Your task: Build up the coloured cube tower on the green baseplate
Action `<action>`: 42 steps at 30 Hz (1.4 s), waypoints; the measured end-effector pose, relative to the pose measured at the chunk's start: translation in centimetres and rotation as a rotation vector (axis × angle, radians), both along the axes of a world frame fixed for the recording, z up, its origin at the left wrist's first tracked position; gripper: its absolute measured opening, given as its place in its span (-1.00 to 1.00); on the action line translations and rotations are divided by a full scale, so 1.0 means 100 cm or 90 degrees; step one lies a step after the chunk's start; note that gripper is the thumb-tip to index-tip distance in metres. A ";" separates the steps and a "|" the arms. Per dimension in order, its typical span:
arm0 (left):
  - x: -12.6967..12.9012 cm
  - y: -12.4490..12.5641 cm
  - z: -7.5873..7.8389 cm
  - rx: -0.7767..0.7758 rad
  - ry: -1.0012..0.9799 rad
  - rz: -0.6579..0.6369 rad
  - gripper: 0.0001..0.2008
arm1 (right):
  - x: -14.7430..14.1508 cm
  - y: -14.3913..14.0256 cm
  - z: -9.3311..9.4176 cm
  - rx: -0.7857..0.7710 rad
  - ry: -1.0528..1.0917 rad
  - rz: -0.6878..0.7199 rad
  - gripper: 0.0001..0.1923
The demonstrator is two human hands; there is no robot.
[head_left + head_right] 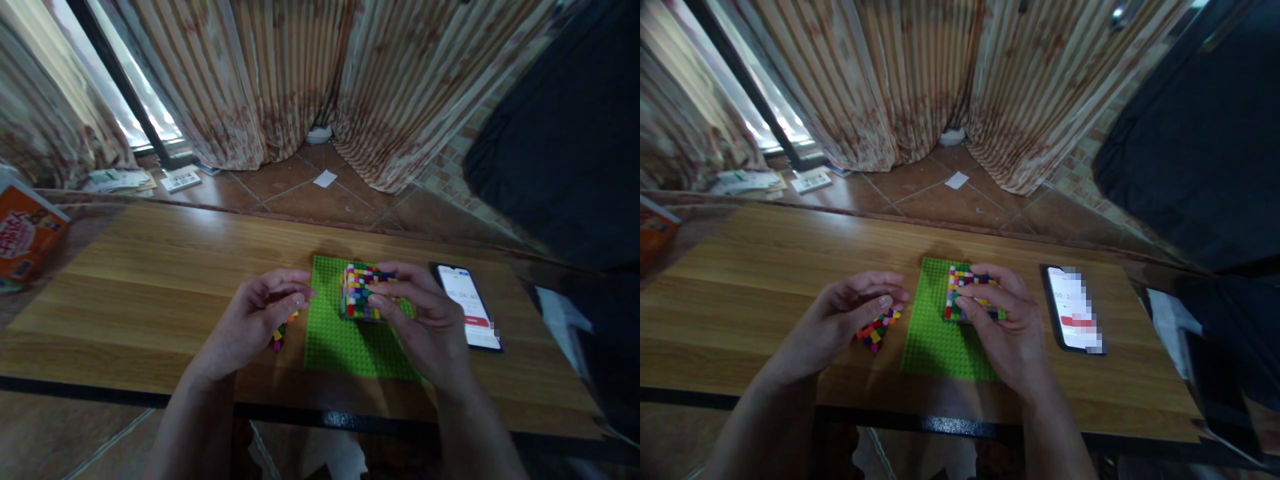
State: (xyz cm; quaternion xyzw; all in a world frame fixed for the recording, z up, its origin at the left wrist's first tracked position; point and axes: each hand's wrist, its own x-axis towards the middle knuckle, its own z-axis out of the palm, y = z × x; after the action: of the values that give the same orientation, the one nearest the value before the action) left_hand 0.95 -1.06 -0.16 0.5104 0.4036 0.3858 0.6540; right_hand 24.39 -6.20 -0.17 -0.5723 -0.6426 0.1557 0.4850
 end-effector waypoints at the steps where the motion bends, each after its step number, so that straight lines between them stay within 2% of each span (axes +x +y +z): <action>1: -0.001 0.000 -0.001 -0.001 0.002 0.007 -0.68 | 0.006 0.000 0.000 -0.016 0.008 -0.013 -0.92; 4: -0.003 0.001 -0.002 -0.010 0.002 0.030 -0.66 | 0.019 -0.001 -0.001 -0.065 0.010 -0.030 -0.94; 8: -0.003 0.001 -0.001 -0.015 -0.008 0.081 -0.64 | 0.026 -0.001 -0.006 -0.111 -0.017 -0.006 -0.92; 14: -0.002 0.002 0.001 -0.019 -0.008 0.127 -0.64 | 0.028 0.001 -0.014 -0.123 -0.030 0.007 -0.91; 31: 0.001 0.003 0.001 -0.032 -0.001 0.152 -0.67 | 0.020 0.002 -0.012 -0.157 -0.013 -0.023 -0.93; 42: 0.006 0.005 -0.001 -0.047 0.014 0.164 -0.70 | 0.020 0.002 -0.011 -0.171 -0.077 -0.036 -0.88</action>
State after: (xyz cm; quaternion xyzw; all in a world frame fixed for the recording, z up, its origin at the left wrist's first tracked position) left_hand 1.60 -0.58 -0.26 0.4341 0.4866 0.4461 0.6130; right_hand 26.35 -6.03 -1.27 -0.6586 -0.6275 0.1917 0.3685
